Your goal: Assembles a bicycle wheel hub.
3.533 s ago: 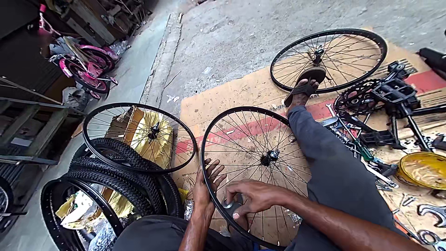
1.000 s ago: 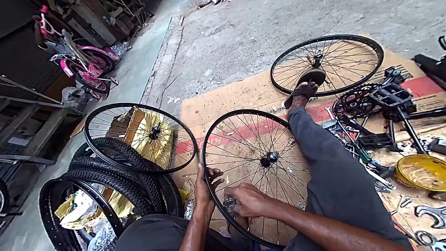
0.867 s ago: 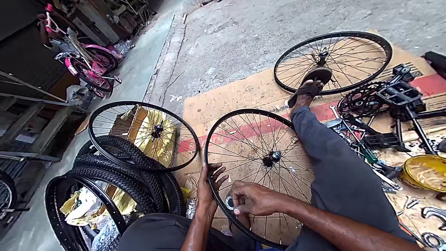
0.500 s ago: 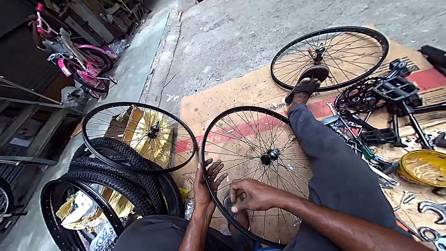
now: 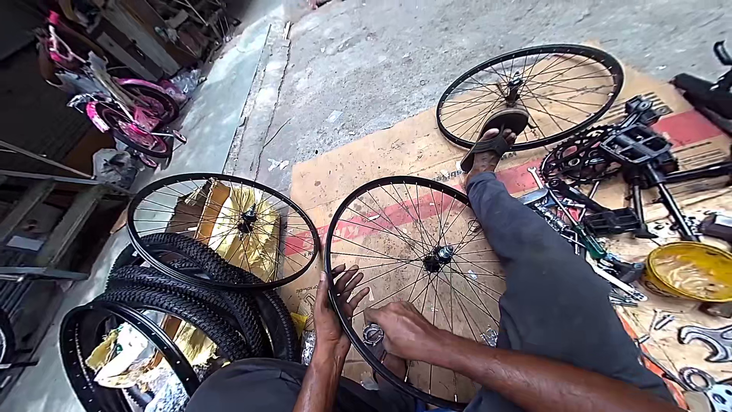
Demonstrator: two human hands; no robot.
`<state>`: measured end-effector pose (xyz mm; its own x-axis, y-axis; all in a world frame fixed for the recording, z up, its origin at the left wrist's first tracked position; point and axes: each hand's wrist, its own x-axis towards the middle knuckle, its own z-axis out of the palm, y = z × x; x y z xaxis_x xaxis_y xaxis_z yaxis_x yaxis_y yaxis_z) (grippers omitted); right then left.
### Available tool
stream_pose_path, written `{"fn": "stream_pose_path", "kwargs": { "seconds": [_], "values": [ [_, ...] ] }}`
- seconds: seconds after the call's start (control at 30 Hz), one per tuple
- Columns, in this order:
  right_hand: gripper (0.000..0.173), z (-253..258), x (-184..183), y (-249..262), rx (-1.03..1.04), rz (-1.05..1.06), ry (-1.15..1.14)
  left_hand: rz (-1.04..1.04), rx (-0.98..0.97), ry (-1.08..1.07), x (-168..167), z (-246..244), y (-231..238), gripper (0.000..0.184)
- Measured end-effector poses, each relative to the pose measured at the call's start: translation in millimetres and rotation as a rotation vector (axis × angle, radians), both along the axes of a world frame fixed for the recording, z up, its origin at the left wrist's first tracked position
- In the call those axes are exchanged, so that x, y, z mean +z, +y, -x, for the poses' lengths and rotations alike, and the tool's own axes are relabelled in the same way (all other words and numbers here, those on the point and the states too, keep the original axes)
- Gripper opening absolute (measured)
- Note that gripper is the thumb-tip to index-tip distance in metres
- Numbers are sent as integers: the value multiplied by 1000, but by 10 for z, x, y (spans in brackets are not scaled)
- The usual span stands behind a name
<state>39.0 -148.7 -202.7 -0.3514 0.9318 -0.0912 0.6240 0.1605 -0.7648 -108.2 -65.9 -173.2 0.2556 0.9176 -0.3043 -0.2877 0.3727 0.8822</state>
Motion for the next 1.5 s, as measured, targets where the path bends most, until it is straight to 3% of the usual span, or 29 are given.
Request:
{"fn": "stream_pose_path", "kwargs": {
  "seconds": [0.1,0.17,0.23,0.33,0.43,0.5,0.57,0.67,0.73,0.8,0.87,0.97,1.07,1.23,1.37,1.5],
  "values": [
    [40,-271,83,63,209,149,221,-3,-10,5,-9,25,-2,61],
    [38,-302,34,39,128,194,339,-5,-14,-3,-12,32,-5,61],
    [33,-130,28,6,-37,163,203,-15,-26,-9,-25,37,-6,60],
    [23,17,3,12,-7,42,2,-15,-15,-12,-23,23,1,59],
    [37,-255,69,55,202,140,242,-18,-22,-8,-22,48,0,59],
    [30,-315,14,38,147,176,416,-17,-24,-13,-20,48,2,60],
    [27,-166,7,11,-18,151,288,-15,-30,-11,-21,45,-4,60],
    [24,24,2,10,-36,10,22,-19,-21,5,-6,23,2,59],
    [25,-79,36,27,82,49,88,-12,-19,6,-7,38,-6,59],
    [39,-280,26,46,229,90,266,-15,-25,-1,-23,41,2,59],
    [32,-325,-25,22,202,104,385,-18,-30,2,-34,42,-1,58],
    [29,-95,49,0,-42,94,195,-18,-27,4,-21,21,-3,58],
    [21,33,35,0,-14,7,0,-16,-23,1,-16,9,1,59],
    [42,-313,-42,-18,272,-17,284,18,-72,174,76,21,227,43],
    [34,-221,-95,-49,197,-68,270,21,9,187,84,-15,370,36],
    [32,-407,9,-65,129,-78,272,-75,113,136,32,-50,45,35]
  ]
}}
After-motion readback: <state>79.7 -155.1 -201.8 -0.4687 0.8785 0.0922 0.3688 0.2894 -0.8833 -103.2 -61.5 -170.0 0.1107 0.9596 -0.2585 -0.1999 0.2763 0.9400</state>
